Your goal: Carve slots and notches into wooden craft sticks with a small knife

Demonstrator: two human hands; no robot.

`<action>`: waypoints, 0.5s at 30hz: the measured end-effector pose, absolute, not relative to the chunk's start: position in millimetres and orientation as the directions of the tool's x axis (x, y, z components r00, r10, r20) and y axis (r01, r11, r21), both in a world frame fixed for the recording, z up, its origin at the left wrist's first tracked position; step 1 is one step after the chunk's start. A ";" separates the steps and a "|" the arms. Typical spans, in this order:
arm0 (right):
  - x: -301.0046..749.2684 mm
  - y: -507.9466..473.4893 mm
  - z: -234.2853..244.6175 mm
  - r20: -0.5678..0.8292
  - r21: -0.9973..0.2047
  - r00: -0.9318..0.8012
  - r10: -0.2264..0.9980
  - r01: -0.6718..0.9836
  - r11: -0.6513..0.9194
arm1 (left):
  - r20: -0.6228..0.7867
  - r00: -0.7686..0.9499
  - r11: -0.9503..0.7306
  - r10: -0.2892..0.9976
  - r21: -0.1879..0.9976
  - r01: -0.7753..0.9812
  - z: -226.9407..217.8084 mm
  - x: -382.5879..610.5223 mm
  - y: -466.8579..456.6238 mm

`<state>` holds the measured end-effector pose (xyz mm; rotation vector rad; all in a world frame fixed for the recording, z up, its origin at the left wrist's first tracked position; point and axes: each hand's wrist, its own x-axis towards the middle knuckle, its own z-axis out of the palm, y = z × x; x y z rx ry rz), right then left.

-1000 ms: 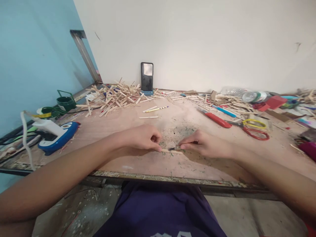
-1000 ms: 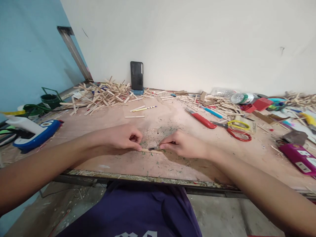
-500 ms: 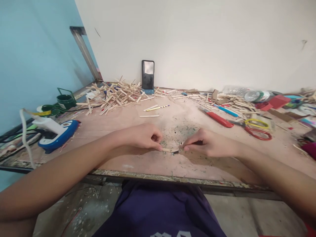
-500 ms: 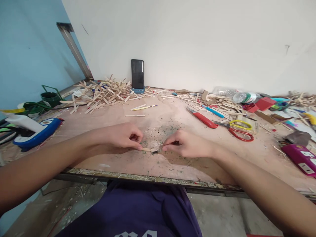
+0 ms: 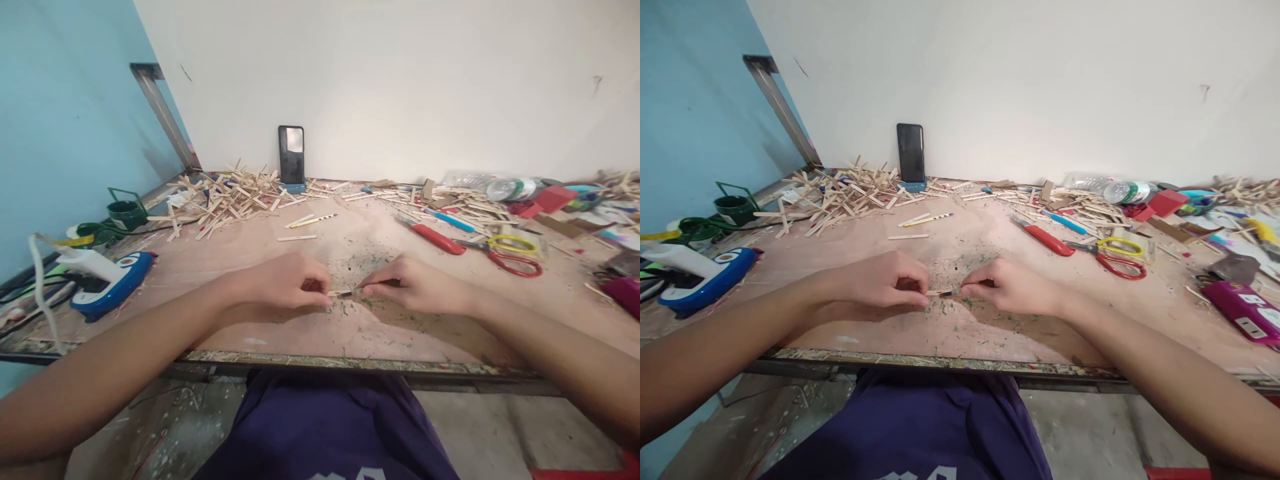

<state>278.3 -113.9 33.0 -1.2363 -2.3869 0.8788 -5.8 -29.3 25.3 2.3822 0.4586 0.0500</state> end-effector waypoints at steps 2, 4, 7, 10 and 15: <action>279.4 -114.0 35.4 -0.036 -0.617 -0.572 0.819 0.658 0.432 | -0.050 0.930 -0.745 0.365 0.584 0.324 24.7 -6.7 -27.4; 280.2 -113.9 36.5 -0.068 -0.598 -0.570 0.819 0.681 0.424 | -0.042 0.932 -0.772 0.359 0.548 0.322 23.0 -7.2 -26.2; 280.3 -113.5 35.3 -0.097 -0.582 -0.559 0.824 0.703 0.408 | -0.060 0.940 -0.772 0.335 0.554 0.311 20.6 -6.7 -27.3; 279.4 -112.8 32.6 -0.085 -0.564 -0.532 0.843 0.723 0.400 | -0.069 0.963 -0.745 0.261 0.620 0.247 21.0 -5.5 -30.5; 279.2 -111.7 30.6 -0.037 -0.553 -0.519 0.854 0.722 0.415 | 0.035 0.959 -0.720 0.281 0.668 0.187 25.0 -5.0 -31.2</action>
